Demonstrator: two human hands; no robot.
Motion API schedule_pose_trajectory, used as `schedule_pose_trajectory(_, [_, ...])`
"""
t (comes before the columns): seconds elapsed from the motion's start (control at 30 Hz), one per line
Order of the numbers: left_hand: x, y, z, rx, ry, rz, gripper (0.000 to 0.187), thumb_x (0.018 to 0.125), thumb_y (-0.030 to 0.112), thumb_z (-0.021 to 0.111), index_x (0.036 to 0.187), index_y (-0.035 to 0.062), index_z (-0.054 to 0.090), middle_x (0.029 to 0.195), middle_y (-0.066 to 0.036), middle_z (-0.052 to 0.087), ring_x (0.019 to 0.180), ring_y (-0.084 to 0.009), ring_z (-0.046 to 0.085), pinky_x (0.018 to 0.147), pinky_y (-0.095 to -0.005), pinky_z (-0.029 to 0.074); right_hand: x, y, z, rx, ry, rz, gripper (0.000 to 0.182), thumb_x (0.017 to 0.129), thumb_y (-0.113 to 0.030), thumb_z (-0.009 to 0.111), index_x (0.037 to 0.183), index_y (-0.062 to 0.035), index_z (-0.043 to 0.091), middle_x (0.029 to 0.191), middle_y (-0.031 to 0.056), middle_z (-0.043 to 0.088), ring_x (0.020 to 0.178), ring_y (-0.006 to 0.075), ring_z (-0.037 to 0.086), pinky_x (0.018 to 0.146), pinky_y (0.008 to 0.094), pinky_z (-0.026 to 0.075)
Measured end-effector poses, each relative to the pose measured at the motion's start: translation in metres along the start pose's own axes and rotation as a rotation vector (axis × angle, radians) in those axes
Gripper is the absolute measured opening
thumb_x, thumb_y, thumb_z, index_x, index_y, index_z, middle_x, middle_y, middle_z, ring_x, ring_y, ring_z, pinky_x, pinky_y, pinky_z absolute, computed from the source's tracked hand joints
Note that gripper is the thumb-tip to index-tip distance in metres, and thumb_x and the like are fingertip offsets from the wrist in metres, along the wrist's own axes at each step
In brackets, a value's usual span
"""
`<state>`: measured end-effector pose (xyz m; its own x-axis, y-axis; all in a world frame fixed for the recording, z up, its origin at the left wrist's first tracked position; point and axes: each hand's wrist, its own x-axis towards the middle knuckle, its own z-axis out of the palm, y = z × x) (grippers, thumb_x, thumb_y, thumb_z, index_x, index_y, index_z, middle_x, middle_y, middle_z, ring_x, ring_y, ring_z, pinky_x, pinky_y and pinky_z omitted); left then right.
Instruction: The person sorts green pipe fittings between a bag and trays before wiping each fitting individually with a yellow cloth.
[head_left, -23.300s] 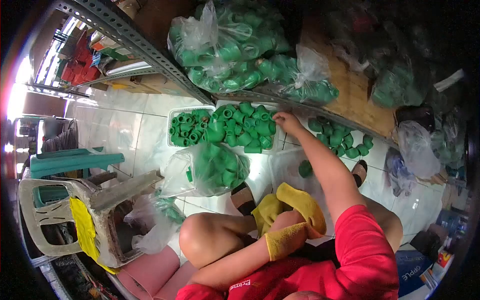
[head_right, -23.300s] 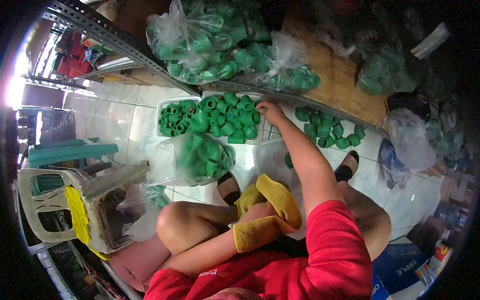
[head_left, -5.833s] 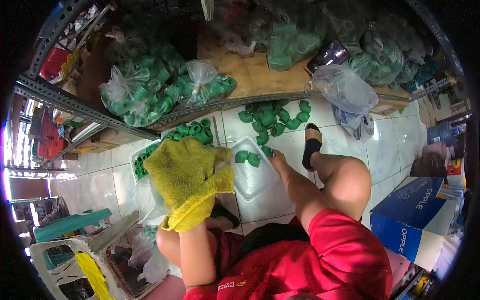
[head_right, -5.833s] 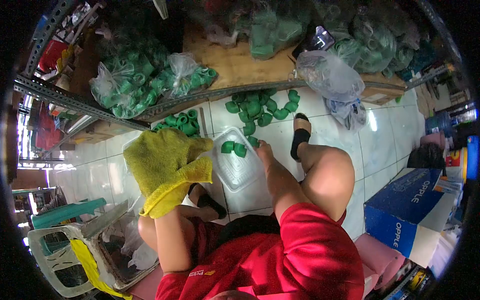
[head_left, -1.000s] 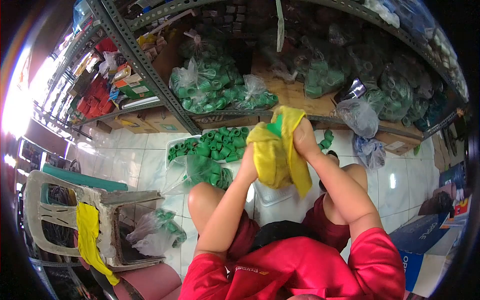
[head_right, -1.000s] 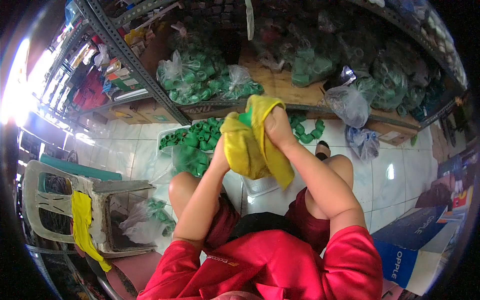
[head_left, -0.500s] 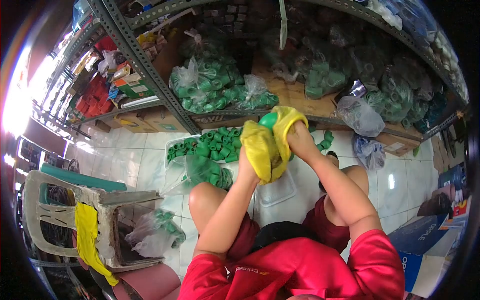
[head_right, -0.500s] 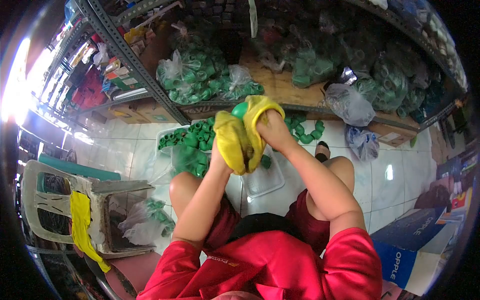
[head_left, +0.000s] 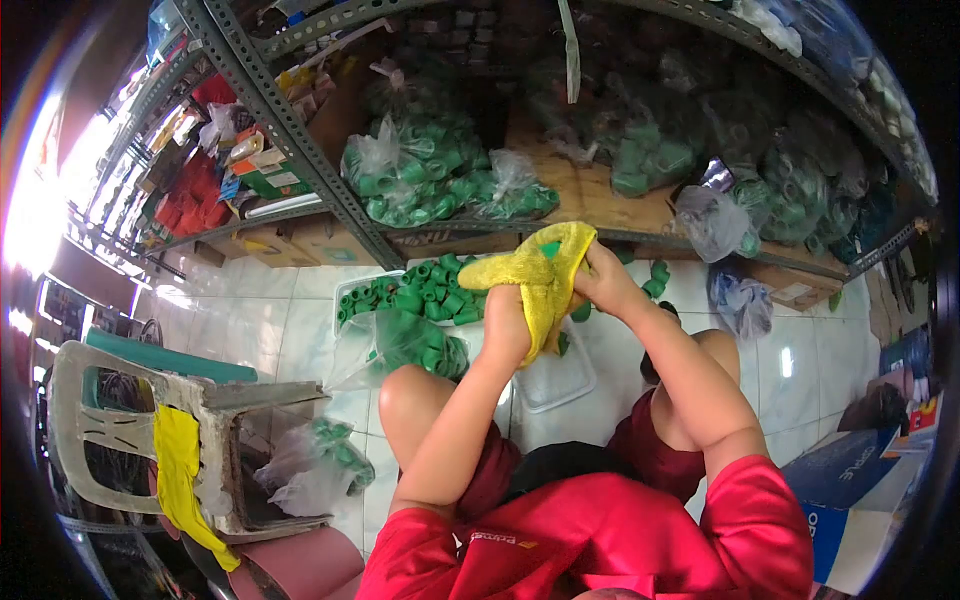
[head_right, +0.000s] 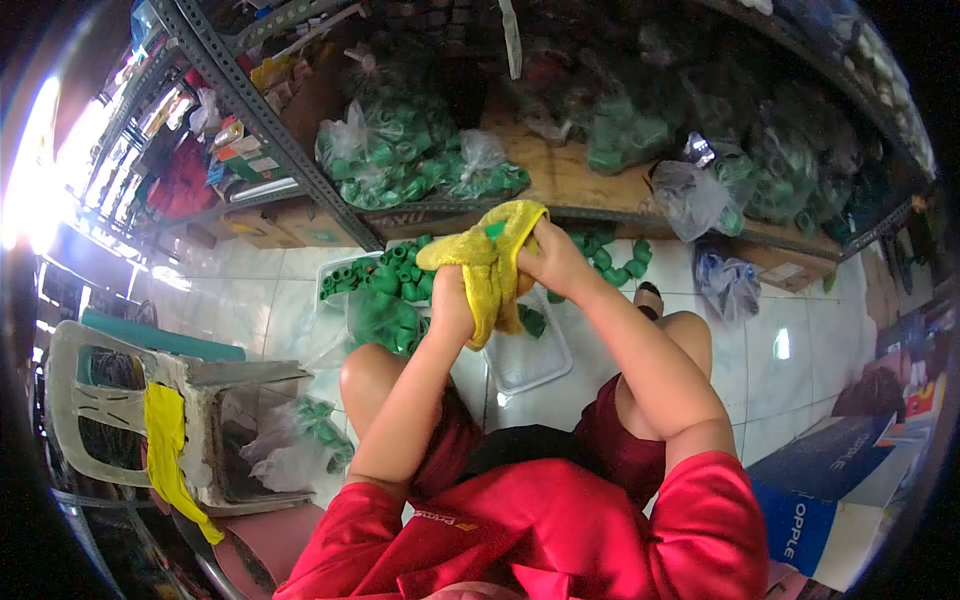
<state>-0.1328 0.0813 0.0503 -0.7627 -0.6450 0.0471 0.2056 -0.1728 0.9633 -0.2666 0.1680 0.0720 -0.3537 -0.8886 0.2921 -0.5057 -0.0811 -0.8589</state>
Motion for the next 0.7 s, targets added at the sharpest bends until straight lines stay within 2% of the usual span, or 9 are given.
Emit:
schedule_pose_trajectory(0.1, [-0.002,0.004,-0.004,0.464,-0.074,0.197,0.032,0.075,0.008,0.064,0.105,0.0006,0.056,0.098,-0.006,0.06,0.089,-0.0146,0.055,0.078,-0.0308,0.045,0.0,0.014,0.004,0.118,0.027,0.103,0.037,0.087,-0.023,0.042,0.115,0.0004,0.047,0.111,0.0136,0.055,0.105,0.024,0.05,0.091,0.0327,0.037])
schedule_pose_trajectory(0.23, [0.001,0.002,-0.014,0.469,-0.106,0.234,0.034,0.076,0.009,0.063,0.108,0.0005,0.054,0.1,-0.007,0.059,0.09,-0.0152,0.055,0.079,-0.03,0.045,0.005,0.037,0.017,0.383,0.209,0.246,0.033,0.091,-0.027,0.04,0.109,-0.0019,0.051,0.104,0.0073,0.055,0.095,0.0182,0.053,0.084,0.0291,0.041])
schedule_pose_trajectory(0.3, [0.002,0.01,-0.021,0.124,-0.043,-0.037,0.035,0.076,0.012,0.063,0.108,-0.0003,0.054,0.1,-0.009,0.06,0.09,-0.0162,0.056,0.079,-0.0296,0.044,0.01,0.047,0.013,1.024,0.381,0.32,0.027,0.093,-0.025,0.039,0.103,-0.0039,0.053,0.099,0.0049,0.056,0.089,0.0153,0.054,0.079,0.029,0.044])
schedule_pose_trajectory(0.37, [0.005,0.022,-0.036,0.197,-0.061,-0.108,0.032,0.075,0.015,0.063,0.103,0.0002,0.058,0.102,-0.009,0.061,0.089,-0.0165,0.057,0.077,-0.029,0.044,0.016,0.044,-0.001,1.088,0.437,0.378,0.022,0.092,-0.022,0.042,0.099,-0.0047,0.053,0.094,0.0052,0.056,0.085,0.0158,0.055,0.075,0.0303,0.047])
schedule_pose_trajectory(0.47, [0.011,0.028,-0.067,0.8,-0.312,0.03,0.034,0.073,0.015,0.063,0.104,0.0014,0.058,0.105,-0.013,0.061,0.091,-0.024,0.059,0.079,-0.0329,0.045,0.016,0.045,-0.015,1.207,0.442,0.3,0.021,0.09,-0.019,0.043,0.096,-0.0024,0.054,0.09,0.0073,0.058,0.081,0.0184,0.057,0.074,0.0322,0.049])
schedule_pose_trajectory(0.53, [0.009,0.032,-0.075,1.291,-0.283,-0.418,0.033,0.073,0.014,0.063,0.104,0.0025,0.058,0.106,-0.017,0.058,0.096,-0.0298,0.056,0.082,-0.036,0.044,0.015,0.042,-0.019,1.173,0.434,0.342,0.02,0.09,-0.019,0.044,0.096,-0.0028,0.054,0.089,0.0072,0.058,0.079,0.0175,0.057,0.073,0.0315,0.049])
schedule_pose_trajectory(0.57, [0.008,0.032,-0.074,1.29,-0.286,-0.421,0.033,0.073,0.014,0.063,0.104,0.0025,0.058,0.106,-0.017,0.058,0.096,-0.0298,0.056,0.082,-0.036,0.044,0.013,0.04,-0.02,1.143,0.422,0.385,0.02,0.089,-0.019,0.045,0.096,-0.0032,0.054,0.089,0.0072,0.058,0.078,0.0167,0.057,0.071,0.0308,0.049])
schedule_pose_trajectory(0.63, [0.004,0.037,-0.071,1.225,0.072,-0.113,0.035,0.075,0.012,0.061,0.109,0.0046,0.056,0.111,-0.018,0.055,0.102,-0.0325,0.052,0.085,-0.0374,0.043,0.009,0.035,-0.015,1.128,0.356,0.411,0.02,0.089,-0.019,0.045,0.096,-0.0029,0.054,0.088,0.0073,0.058,0.076,0.0167,0.058,0.069,0.0306,0.049])
schedule_pose_trajectory(0.7, [0.007,0.042,-0.054,1.069,0.002,0.353,0.058,0.073,0.01,0.065,0.126,0.0054,0.042,0.129,-0.018,0.041,0.117,-0.0317,0.041,0.097,-0.0354,0.034,0.007,0.026,-0.006,1.114,0.287,0.439,0.02,0.089,-0.019,0.045,0.095,-0.0025,0.055,0.086,0.0075,0.058,0.074,0.0167,0.058,0.067,0.0305,0.05])
